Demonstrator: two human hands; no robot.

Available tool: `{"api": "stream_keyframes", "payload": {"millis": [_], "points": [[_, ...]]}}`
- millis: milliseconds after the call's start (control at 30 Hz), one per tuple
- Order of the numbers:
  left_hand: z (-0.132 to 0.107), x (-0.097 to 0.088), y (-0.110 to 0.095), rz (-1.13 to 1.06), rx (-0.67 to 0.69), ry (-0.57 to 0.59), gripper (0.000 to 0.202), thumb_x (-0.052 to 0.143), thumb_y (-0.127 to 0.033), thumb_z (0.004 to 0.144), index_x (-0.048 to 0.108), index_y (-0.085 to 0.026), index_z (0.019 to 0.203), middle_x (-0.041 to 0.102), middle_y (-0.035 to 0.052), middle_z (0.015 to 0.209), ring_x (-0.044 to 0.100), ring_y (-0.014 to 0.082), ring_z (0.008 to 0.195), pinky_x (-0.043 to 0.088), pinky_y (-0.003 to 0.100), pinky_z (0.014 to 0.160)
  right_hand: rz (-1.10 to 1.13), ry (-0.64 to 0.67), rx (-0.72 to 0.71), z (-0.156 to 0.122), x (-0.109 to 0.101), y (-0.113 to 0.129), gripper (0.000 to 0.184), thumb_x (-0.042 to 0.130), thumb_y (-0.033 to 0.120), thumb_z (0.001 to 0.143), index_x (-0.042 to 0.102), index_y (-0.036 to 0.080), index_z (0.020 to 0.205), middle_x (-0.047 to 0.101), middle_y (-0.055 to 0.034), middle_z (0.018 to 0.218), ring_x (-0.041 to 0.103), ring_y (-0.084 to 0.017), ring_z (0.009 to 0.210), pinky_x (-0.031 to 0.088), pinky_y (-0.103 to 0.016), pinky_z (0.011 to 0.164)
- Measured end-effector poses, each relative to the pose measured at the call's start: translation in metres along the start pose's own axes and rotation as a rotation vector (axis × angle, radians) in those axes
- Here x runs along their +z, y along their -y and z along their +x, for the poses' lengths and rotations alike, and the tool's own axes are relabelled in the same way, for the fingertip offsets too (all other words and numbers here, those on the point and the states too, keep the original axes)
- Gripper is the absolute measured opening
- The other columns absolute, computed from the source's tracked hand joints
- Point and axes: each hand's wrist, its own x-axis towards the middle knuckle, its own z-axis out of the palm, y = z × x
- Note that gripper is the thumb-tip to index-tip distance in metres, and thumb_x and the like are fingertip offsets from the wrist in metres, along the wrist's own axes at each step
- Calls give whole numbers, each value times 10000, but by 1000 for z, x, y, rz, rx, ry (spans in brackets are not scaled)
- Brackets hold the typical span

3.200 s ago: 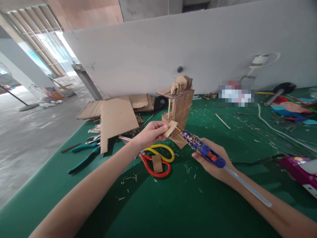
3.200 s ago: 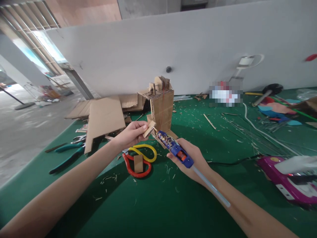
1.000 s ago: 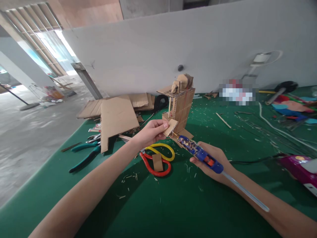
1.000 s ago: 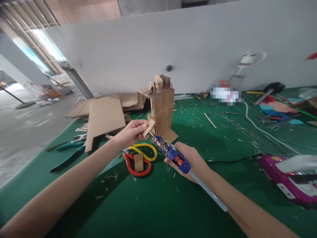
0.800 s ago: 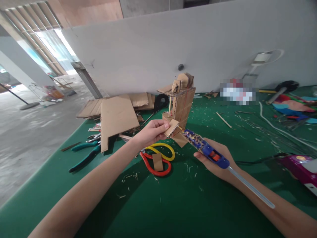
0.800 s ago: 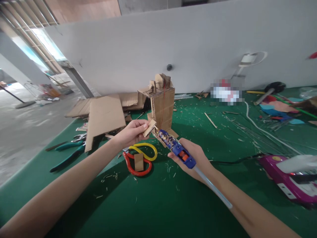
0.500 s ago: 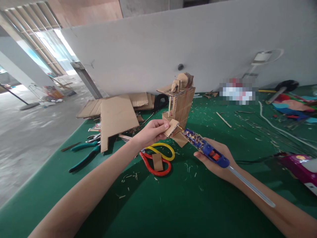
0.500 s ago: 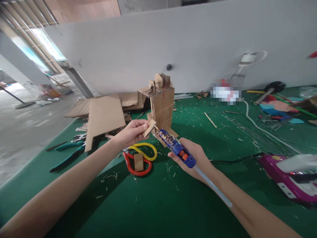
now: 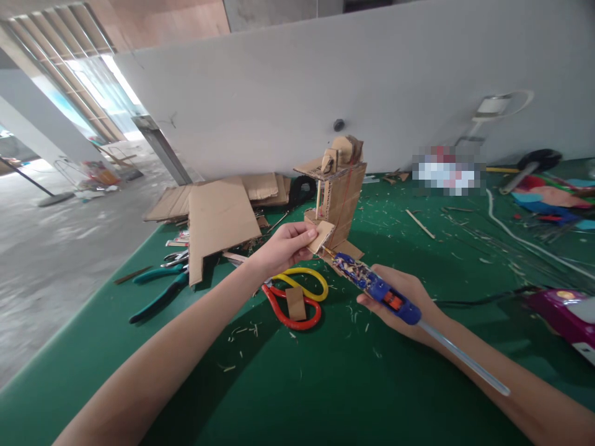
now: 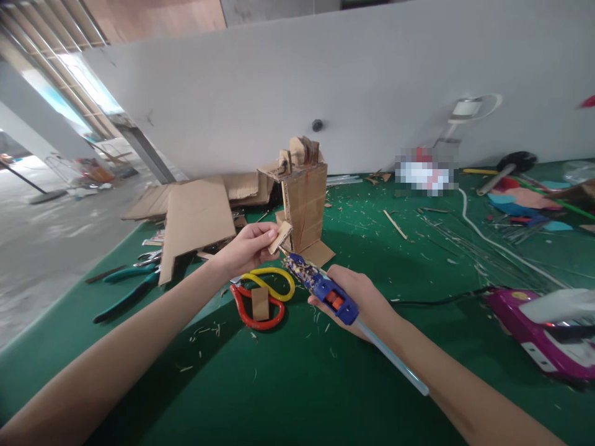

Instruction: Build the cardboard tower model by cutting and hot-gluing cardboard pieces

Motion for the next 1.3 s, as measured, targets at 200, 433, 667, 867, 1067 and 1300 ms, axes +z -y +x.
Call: {"api": "stream_keyframes", "payload": {"millis": [200, 433, 667, 867, 1067, 1300], "points": [[0, 1, -1, 12, -26, -41, 219, 685, -279, 766, 561, -114, 694, 408, -47, 578, 319, 7, 452, 282, 148, 436, -12, 9, -36, 1, 3, -1, 242, 522, 400, 829, 406, 230, 703, 511, 25, 602, 511, -112, 492, 377, -215, 443], [0, 1, -1, -8, -16, -13, 232, 689, -277, 761, 553, -112, 670, 418, -41, 586, 327, 11, 460, 265, 151, 433, -12, -2, 13, 2, -2, 1, 257, 531, 422, 819, 408, 232, 697, 513, 28, 593, 513, -115, 485, 392, -223, 445], [0, 2, -2, 23, -1, -12, 244, 691, -296, 755, 551, -116, 668, 429, -38, 581, 336, 20, 465, 274, 171, 448, -6, -18, 85, 6, -9, 5, 255, 529, 409, 822, 420, 227, 682, 533, 19, 588, 528, -123, 489, 408, -231, 449], [1, 0, 0, 10, 6, 2, 229, 660, -278, 788, 550, -112, 675, 404, -39, 594, 320, 16, 473, 249, 162, 439, -30, -9, 19, 1, 0, -2, 283, 532, 452, 819, 408, 231, 695, 517, 28, 596, 522, -116, 488, 382, -219, 437], [0, 1, 0, 15, -14, -32, 214, 668, -274, 780, 561, -113, 691, 413, -38, 604, 317, 13, 471, 272, 151, 438, -29, 34, -7, 1, 3, -3, 271, 524, 441, 817, 407, 231, 692, 540, 19, 609, 536, -120, 503, 390, -224, 453], [0, 2, 0, 26, -16, -56, 225, 689, -286, 761, 569, -111, 687, 420, -41, 581, 327, 10, 462, 265, 142, 426, -51, 47, -55, 2, 0, -1, 269, 525, 412, 824, 373, 235, 689, 502, 33, 583, 495, -109, 474, 365, -219, 440]]}}
